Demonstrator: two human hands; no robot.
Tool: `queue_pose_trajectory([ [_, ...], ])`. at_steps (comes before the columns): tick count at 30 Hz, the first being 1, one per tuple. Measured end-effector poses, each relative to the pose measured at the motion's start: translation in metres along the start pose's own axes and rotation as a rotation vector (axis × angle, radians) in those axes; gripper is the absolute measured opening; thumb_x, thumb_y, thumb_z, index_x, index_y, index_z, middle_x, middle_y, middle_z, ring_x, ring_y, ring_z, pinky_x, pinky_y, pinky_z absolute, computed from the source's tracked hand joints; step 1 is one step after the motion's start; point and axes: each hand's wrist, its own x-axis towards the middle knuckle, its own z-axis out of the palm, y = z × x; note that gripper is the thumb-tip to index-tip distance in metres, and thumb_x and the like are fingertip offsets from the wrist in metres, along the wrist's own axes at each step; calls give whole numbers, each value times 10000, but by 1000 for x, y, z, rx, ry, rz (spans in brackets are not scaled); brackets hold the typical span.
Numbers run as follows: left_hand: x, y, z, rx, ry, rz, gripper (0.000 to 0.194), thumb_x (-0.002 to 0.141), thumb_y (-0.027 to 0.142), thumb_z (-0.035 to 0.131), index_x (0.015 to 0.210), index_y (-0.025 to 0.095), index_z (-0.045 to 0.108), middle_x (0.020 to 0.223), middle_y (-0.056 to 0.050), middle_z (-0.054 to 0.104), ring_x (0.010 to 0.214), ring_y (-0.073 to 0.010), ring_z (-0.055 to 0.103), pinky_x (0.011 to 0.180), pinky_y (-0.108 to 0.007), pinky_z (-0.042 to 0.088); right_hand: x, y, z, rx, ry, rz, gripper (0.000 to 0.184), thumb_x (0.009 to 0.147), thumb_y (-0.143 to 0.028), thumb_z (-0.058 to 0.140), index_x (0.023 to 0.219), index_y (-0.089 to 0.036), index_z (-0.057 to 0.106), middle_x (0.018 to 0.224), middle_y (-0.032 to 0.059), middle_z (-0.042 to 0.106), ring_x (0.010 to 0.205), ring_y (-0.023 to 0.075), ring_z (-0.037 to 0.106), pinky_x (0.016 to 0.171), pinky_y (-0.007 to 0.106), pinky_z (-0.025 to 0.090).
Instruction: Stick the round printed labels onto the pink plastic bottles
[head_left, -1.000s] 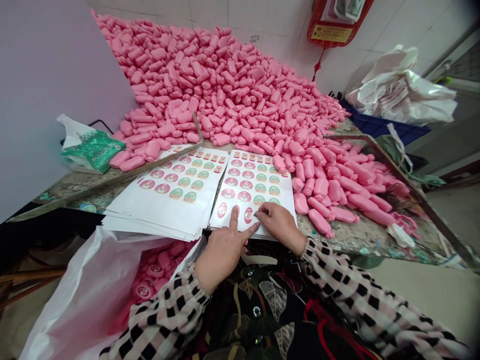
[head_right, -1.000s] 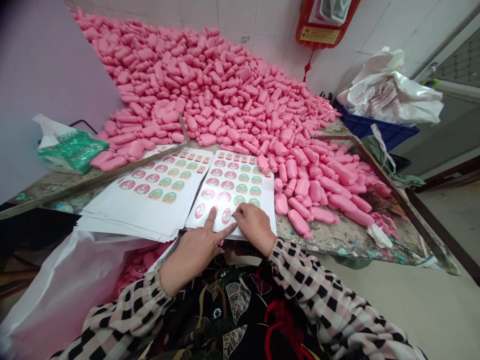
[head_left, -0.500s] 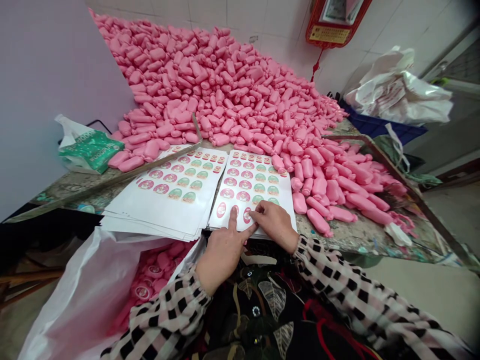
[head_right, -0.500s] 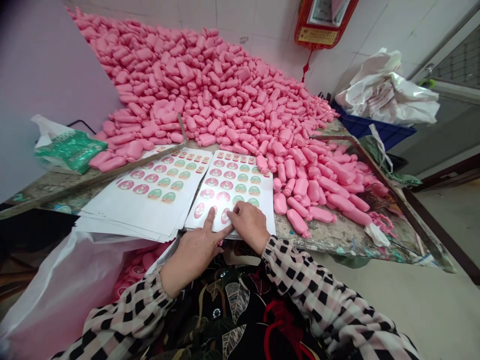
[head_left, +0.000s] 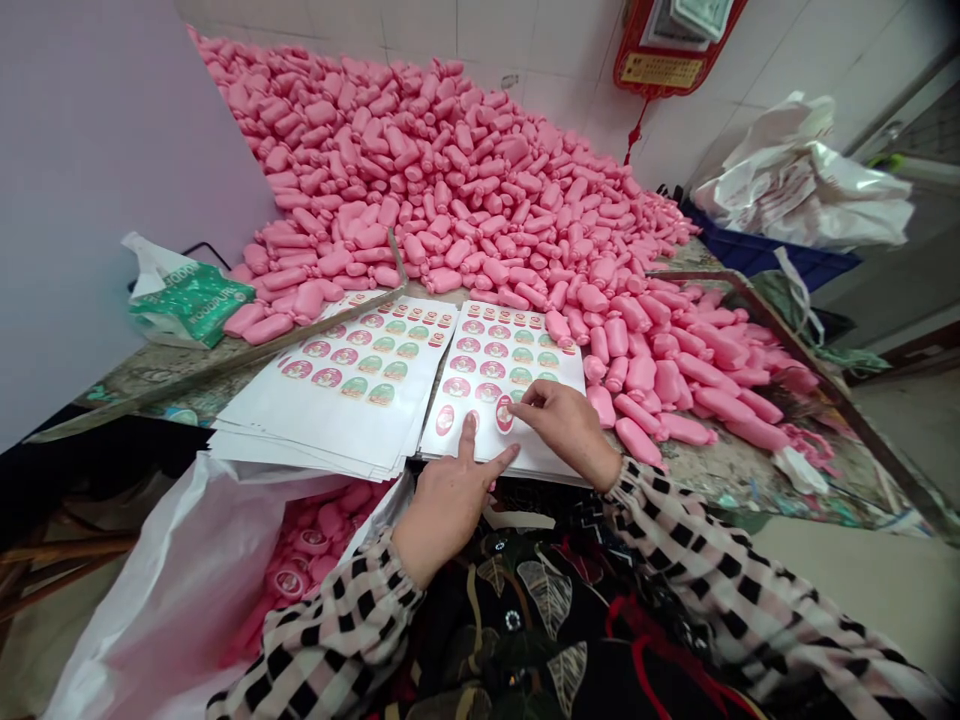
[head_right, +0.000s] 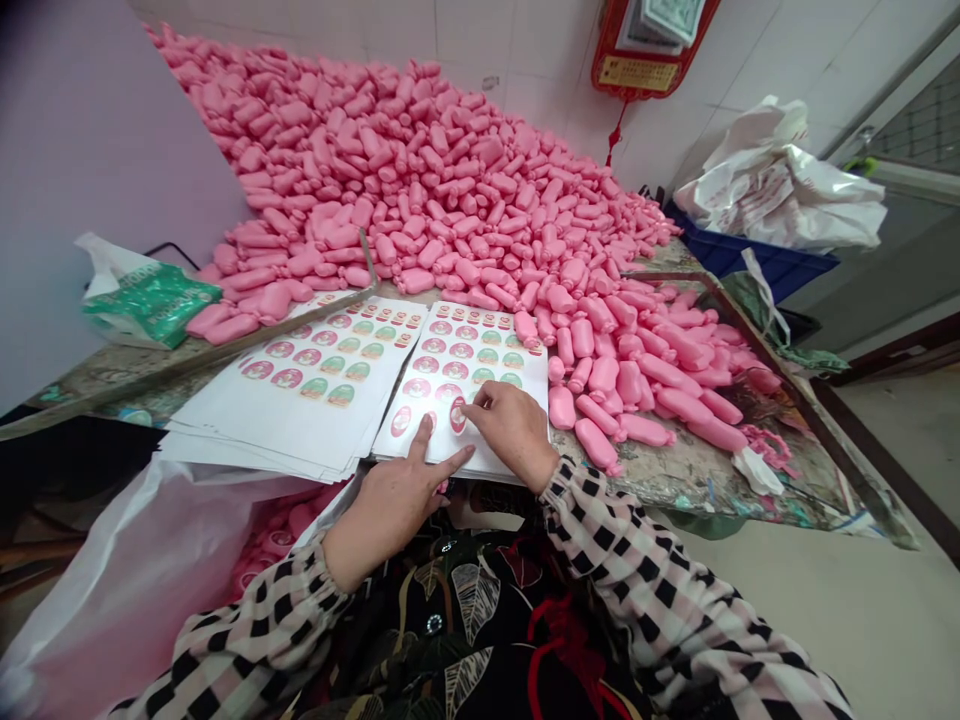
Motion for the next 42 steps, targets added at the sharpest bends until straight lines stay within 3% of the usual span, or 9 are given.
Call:
queue_pose_trajectory([
  [4, -10, -3, -1, -132, 50, 9, 635, 850, 289, 517, 1389, 445, 221, 1504, -192, 97, 806, -239, 646, 668, -383, 498, -1, 20, -1, 132, -2, 25, 291, 730, -484, 589, 702, -196, 617, 669, -7, 600, 604, 122, 497, 533, 242, 303],
  [7, -22, -6, -8, -426, 128, 30, 558, 858, 376, 503, 1377, 398, 301, 1450, -121, 315, 979, -255, 596, 815, -415, 468, -3, 31, -1, 359, 32, 35, 307, 709, -484, 620, 681, -181, 585, 621, -18, 556, 573, 112, 463, 541, 243, 328],
  [9, -27, -6, -15, -776, 160, -37, 527, 846, 459, 497, 1347, 344, 379, 1250, -81, 547, 969, -220, 589, 860, -388, 450, -7, 29, -3, 543, 53, 36, 314, 690, -478, 645, 663, -177, 558, 610, -25, 527, 561, 102, 439, 538, 240, 339],
  [11, -23, -5, -22, -1261, 134, -166, 521, 849, 538, 435, 1300, 279, 442, 1002, -58, 646, 789, -163, 607, 752, -317, 487, -13, 21, -8, 688, 48, 33, 312, 675, -462, 668, 655, -178, 541, 606, -31, 511, 558, 96, 427, 537, 237, 351],
  [14, -4, 1, -29, -1998, 20, -350, 560, 836, 627, 350, 1190, 217, 489, 754, -26, 616, 540, -109, 545, 518, -238, 460, -25, 3, -14, 769, 20, -18, 285, 677, -433, 682, 663, -180, 550, 629, -27, 525, 590, 99, 445, 569, 242, 382],
  [17, 19, 7, -32, -2375, -71, -482, 526, 806, 636, 415, 1090, 204, 511, 653, 9, 556, 485, -104, 529, 460, -225, 440, -36, -9, -16, 770, -18, -66, 266, 692, -425, 679, 680, -183, 568, 667, -16, 556, 630, 109, 473, 599, 247, 401],
  [22, 34, 13, -34, -2481, -176, -429, 532, 820, 610, 418, 1070, 163, 560, 622, 3, 530, 464, -99, 525, 445, -220, 444, -45, -10, -14, 779, -69, -85, 244, 716, -406, 663, 666, -190, 563, 655, -19, 576, 665, 122, 515, 606, 242, 407],
  [29, 34, 14, -30, -2443, -158, -364, 577, 796, 637, 430, 1070, 149, 568, 657, -10, 531, 475, -89, 515, 451, -222, 460, -46, -4, -11, 703, -96, -72, 270, 731, -434, 643, 667, -186, 558, 629, -24, 579, 587, 108, 500, 566, 237, 392],
  [42, 32, 16, -31, -2428, -138, -320, 578, 785, 632, 457, 1090, 150, 550, 700, -16, 523, 548, -111, 545, 472, -229, 469, -49, 5, 1, 574, -97, -76, 257, 761, -456, 610, 731, -203, 579, 704, -14, 624, 640, 136, 561, 609, 260, 414],
])
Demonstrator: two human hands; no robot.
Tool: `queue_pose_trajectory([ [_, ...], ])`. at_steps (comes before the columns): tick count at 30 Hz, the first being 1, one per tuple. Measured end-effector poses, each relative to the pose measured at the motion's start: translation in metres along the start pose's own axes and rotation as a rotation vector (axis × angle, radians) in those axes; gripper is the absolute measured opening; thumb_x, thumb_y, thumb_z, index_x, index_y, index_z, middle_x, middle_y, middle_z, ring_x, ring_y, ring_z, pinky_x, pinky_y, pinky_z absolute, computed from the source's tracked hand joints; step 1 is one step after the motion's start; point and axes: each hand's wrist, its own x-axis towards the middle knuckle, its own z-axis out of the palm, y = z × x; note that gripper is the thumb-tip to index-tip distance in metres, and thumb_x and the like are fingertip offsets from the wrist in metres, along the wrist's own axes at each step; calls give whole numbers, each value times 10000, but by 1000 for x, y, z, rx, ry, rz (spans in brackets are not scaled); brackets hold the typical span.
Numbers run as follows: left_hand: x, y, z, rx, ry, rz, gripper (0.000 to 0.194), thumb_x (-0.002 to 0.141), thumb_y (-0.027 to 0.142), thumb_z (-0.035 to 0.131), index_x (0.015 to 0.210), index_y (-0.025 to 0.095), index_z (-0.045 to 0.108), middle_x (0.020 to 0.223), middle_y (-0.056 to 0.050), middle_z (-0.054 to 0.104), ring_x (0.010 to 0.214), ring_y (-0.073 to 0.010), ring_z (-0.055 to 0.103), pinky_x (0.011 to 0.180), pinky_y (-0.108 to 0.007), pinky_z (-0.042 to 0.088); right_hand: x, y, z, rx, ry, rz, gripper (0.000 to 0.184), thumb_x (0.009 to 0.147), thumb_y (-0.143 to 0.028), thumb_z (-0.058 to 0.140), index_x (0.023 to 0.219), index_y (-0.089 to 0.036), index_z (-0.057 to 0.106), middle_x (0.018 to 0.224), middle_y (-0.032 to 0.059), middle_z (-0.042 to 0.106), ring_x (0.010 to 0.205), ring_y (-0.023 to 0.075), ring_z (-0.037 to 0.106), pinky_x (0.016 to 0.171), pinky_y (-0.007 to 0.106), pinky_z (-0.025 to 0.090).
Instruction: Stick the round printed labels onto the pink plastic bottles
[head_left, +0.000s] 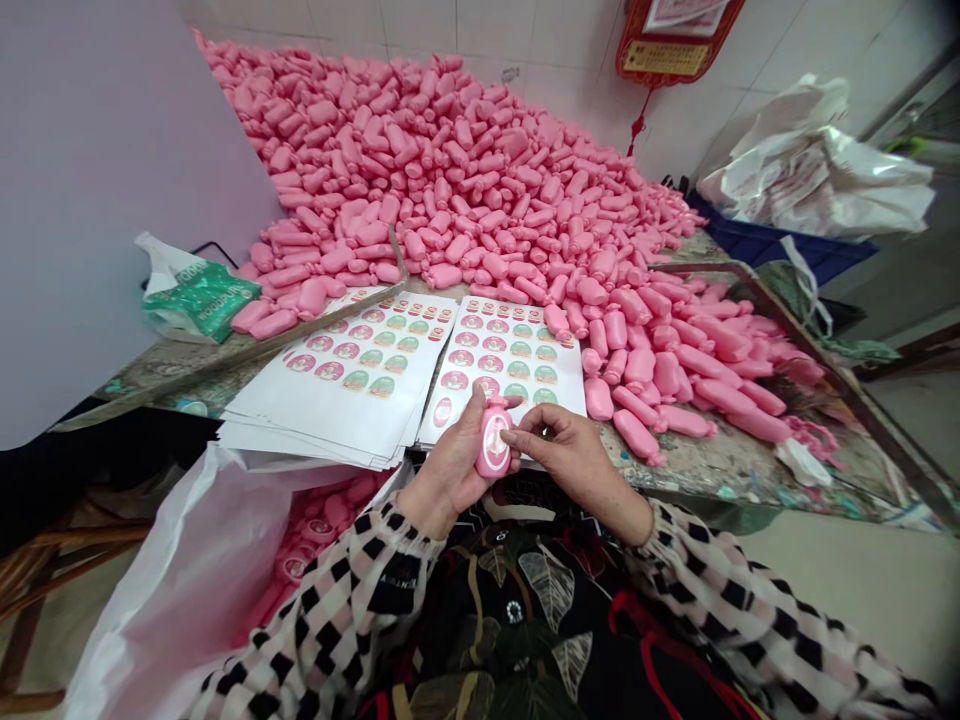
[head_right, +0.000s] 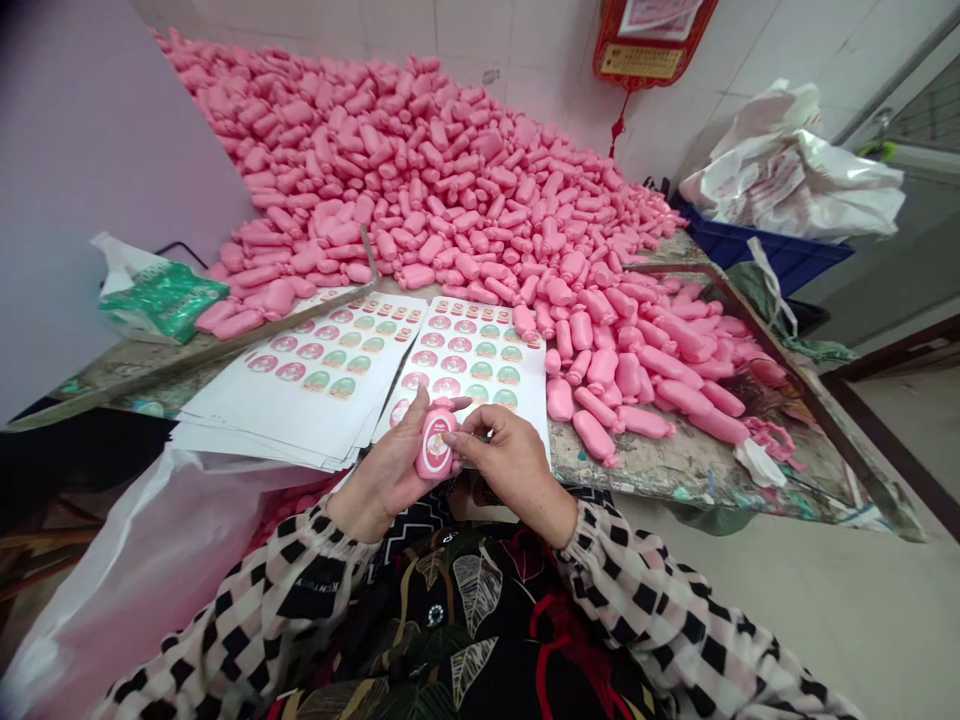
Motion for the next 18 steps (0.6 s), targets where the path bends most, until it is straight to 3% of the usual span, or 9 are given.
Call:
queue_pose_trajectory([
  [2, -3, 0, -1, 34, -37, 6, 521, 785, 570, 527, 1107, 160, 531, 758, -23, 549, 583, -111, 562, 512, -240, 488, -1, -1, -1, -44, -10, -16, 243, 788, -444, 581, 744, -205, 576, 703, -15, 622, 618, 130, 554, 593, 254, 404],
  [5, -9, 0, -5, 152, -114, -3, 511, 731, 307, 700, 1174, 200, 469, 824, -15, 578, 632, -111, 594, 630, -281, 518, -6, -5, -6, -253, -9, -119, 204, 826, -392, 544, 754, -205, 585, 736, -5, 611, 664, 133, 546, 606, 248, 378],
  [7, -14, 2, -9, 209, -155, -21, 591, 695, 166, 722, 1205, 221, 430, 849, -11, 590, 656, -115, 612, 699, -317, 521, -10, -10, -11, -477, -4, -213, 191, 850, -358, 514, 775, -205, 602, 772, 9, 595, 702, 138, 532, 614, 250, 352],
  [10, -21, 6, -14, 236, -173, -67, 575, 716, 132, 690, 1203, 226, 401, 870, -16, 595, 692, -139, 638, 744, -364, 520, -14, -12, -18, -692, 10, -269, 251, 878, -387, 469, 794, -203, 617, 801, 27, 576, 713, 139, 516, 607, 255, 323],
  [14, -26, 3, -13, 307, -113, -95, 493, 719, 150, 678, 1105, 228, 382, 854, -5, 596, 676, -175, 657, 722, -415, 528, -14, -8, -17, -484, 31, -184, 255, 808, -460, 564, 866, -215, 605, 832, 8, 592, 735, 134, 528, 627, 245, 351],
  [18, -25, -14, -6, 402, -98, -114, 406, 726, 166, 651, 1030, 213, 387, 711, 18, 591, 600, -151, 634, 633, -346, 533, -11, 0, -1, -108, 9, -30, 317, 727, -502, 632, 818, -213, 539, 699, -37, 561, 613, 112, 495, 549, 226, 362],
])
